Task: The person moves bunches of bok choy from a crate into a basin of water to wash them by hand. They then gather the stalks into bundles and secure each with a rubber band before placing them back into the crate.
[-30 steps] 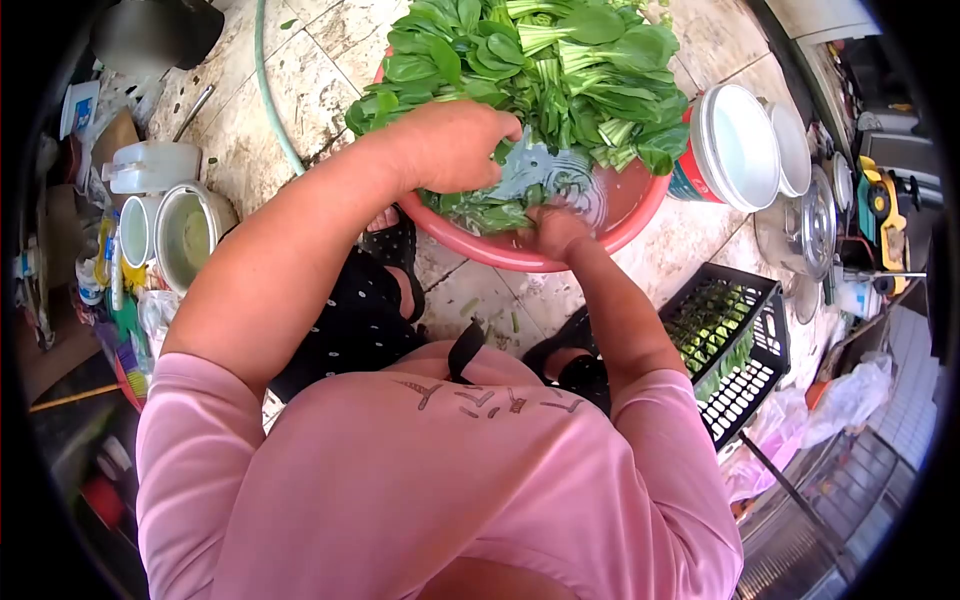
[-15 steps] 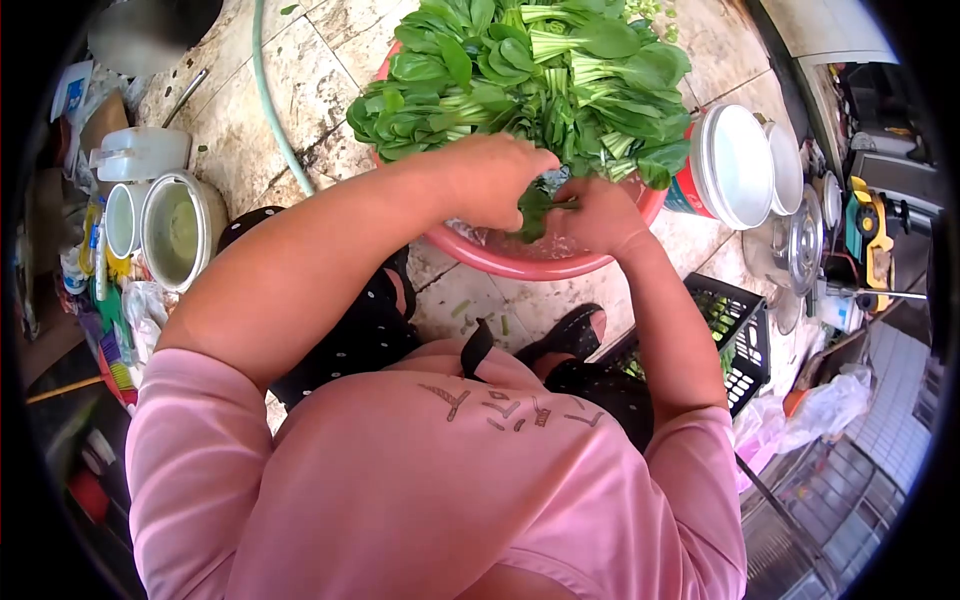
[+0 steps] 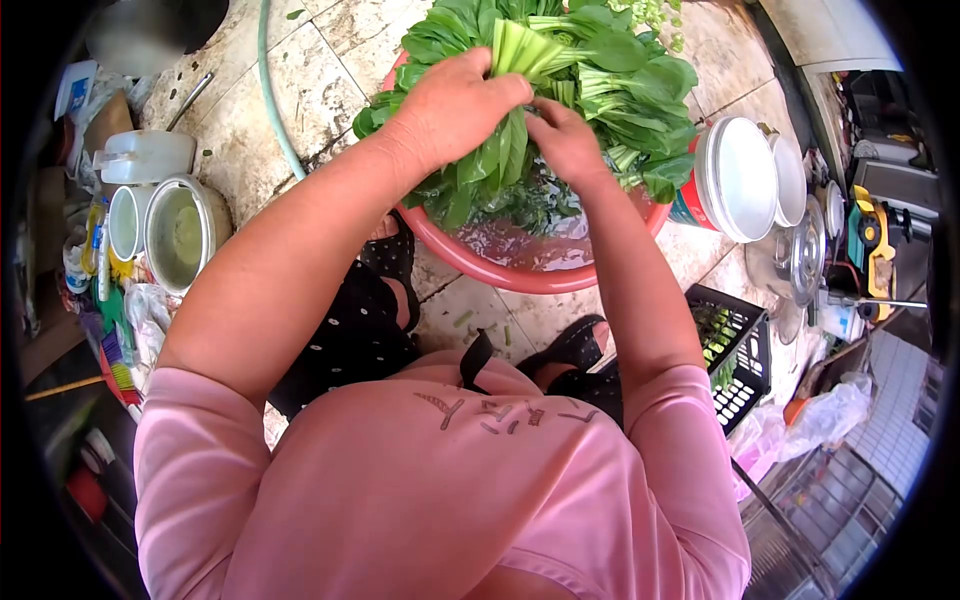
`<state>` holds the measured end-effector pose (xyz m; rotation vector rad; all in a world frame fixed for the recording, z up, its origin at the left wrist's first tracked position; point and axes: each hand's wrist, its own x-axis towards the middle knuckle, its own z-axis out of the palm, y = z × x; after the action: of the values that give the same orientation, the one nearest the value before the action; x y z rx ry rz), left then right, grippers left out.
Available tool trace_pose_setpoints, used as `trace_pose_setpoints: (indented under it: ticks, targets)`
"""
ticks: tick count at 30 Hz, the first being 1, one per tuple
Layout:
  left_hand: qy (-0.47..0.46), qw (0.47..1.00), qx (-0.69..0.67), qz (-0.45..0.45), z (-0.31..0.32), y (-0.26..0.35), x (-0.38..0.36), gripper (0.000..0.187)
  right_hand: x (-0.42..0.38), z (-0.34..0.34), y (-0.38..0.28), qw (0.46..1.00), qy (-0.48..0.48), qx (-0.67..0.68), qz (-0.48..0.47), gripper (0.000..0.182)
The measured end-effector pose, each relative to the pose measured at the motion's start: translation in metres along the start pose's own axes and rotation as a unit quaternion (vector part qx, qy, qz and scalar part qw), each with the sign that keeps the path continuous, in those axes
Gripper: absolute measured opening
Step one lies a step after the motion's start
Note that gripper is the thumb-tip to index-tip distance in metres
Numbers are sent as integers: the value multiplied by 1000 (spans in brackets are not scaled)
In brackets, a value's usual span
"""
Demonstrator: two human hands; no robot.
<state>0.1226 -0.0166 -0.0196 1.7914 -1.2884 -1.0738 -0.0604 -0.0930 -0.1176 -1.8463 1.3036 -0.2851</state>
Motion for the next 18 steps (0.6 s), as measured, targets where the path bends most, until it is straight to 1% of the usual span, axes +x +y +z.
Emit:
trace_pose_setpoints:
  ticks: [1, 2, 3, 4, 5, 6, 8, 9, 11, 12, 14, 15, 17, 18]
  targets:
    - [2, 1000, 1, 0, -4, 2, 0, 51, 6, 18, 5, 997, 12, -77, -27, 63]
    - [7, 998, -57, -21, -9, 7, -1, 43, 3, 34, 9, 993, 7, -113, -40, 59]
    - [11, 992, -115, -42, -13, 9, -2, 36, -3, 41, 14, 993, 8, -113, -41, 59]
    - [13, 990, -138, -16, -14, 9, -4, 34, -13, 46, 19, 978, -1, -197, -73, 55]
    - [13, 990, -139, -17, -16, 9, -4, 34, -22, 50, 24, 954, -9, -281, -105, 52]
    - [4, 993, -119, -18, -19, 10, -5, 35, -32, 49, 30, 953, -10, -283, -105, 52]
    - [-4, 995, -102, -20, -22, 9, -7, 36, -50, 38, 48, 942, -104, -316, -51, 48]
    - [-14, 996, -83, -23, -23, 9, -8, 36, -60, 35, 64, 941, -105, -318, -50, 48]
    - [-27, 997, -63, -24, -22, 9, -10, 37, -76, 29, 97, 936, -83, -330, -92, 44]
    - [-30, 998, -53, -21, -21, 9, -11, 37, -80, 21, 102, 936, -83, -331, -90, 44]
    - [-33, 998, -45, -19, -19, 9, -13, 37, -85, 10, 111, 956, -113, -256, -85, 39]
    - [-36, 998, -56, -14, -20, 11, -14, 36, -84, 8, 105, 956, -115, -257, -85, 39]
    - [-39, 997, -67, -10, -19, 10, -15, 36, -76, 3, 91, 979, -58, -178, 86, 38]
    - [-51, 994, -96, -10, -18, 8, -13, 35, -70, 4, 89, 983, -31, -149, 100, 43]
